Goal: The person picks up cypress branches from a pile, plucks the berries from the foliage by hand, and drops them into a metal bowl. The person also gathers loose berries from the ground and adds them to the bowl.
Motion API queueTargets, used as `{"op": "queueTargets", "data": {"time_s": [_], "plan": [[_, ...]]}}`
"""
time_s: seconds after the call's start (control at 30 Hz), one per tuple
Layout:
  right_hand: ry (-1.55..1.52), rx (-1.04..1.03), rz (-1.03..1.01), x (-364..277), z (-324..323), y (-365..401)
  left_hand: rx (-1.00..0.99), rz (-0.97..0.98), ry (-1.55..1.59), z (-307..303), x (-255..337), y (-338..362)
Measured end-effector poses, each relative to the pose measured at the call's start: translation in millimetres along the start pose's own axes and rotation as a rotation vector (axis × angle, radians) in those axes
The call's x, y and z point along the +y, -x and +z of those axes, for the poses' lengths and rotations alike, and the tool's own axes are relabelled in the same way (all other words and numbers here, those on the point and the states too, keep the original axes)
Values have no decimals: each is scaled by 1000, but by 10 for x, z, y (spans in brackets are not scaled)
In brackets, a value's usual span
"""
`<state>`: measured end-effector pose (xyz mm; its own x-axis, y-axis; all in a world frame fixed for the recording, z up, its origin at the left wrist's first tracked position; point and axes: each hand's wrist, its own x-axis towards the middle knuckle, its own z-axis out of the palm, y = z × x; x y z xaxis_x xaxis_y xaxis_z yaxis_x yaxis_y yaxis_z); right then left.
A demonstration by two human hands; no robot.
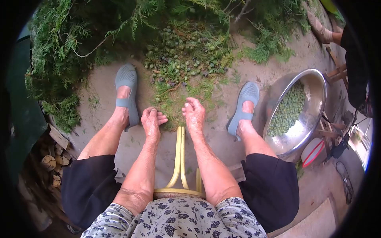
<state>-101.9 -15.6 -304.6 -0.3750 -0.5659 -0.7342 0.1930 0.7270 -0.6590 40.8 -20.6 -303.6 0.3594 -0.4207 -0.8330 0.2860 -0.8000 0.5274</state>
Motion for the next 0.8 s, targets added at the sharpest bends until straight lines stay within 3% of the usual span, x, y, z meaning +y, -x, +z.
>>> {"op": "queueTargets", "data": {"time_s": [0.07,0.13,0.33,0.4,0.43,0.5,0.53,0.57,0.6,0.63,0.7,0.8], "plan": [[9,-4,-20,-151,86,-119,-2,-32,-59,98,21,-17],[69,-1,-57,-258,167,-222,-39,139,-52,199,-39,-48],[142,-86,-143,-284,381,-308,75,231,-8,438,220,-157],[311,-33,-175,-151,434,-339,85,377,-369,437,369,-211],[423,-38,-244,-98,443,-348,88,383,-367,420,400,-262],[396,22,-279,-141,543,-278,121,779,-716,400,478,-352],[374,87,-309,-156,589,-244,123,782,-714,422,502,-365],[236,63,-187,-154,626,-227,92,644,-597,467,600,-318],[236,61,-189,-154,675,-211,60,506,-480,498,655,-302],[170,90,-166,-158,725,-191,61,507,-479,505,619,-348],[161,111,-140,-180,773,-201,94,761,-571,531,557,-423],[-2,79,-22,-349,796,-231,10,677,-646,596,641,-459]]}}
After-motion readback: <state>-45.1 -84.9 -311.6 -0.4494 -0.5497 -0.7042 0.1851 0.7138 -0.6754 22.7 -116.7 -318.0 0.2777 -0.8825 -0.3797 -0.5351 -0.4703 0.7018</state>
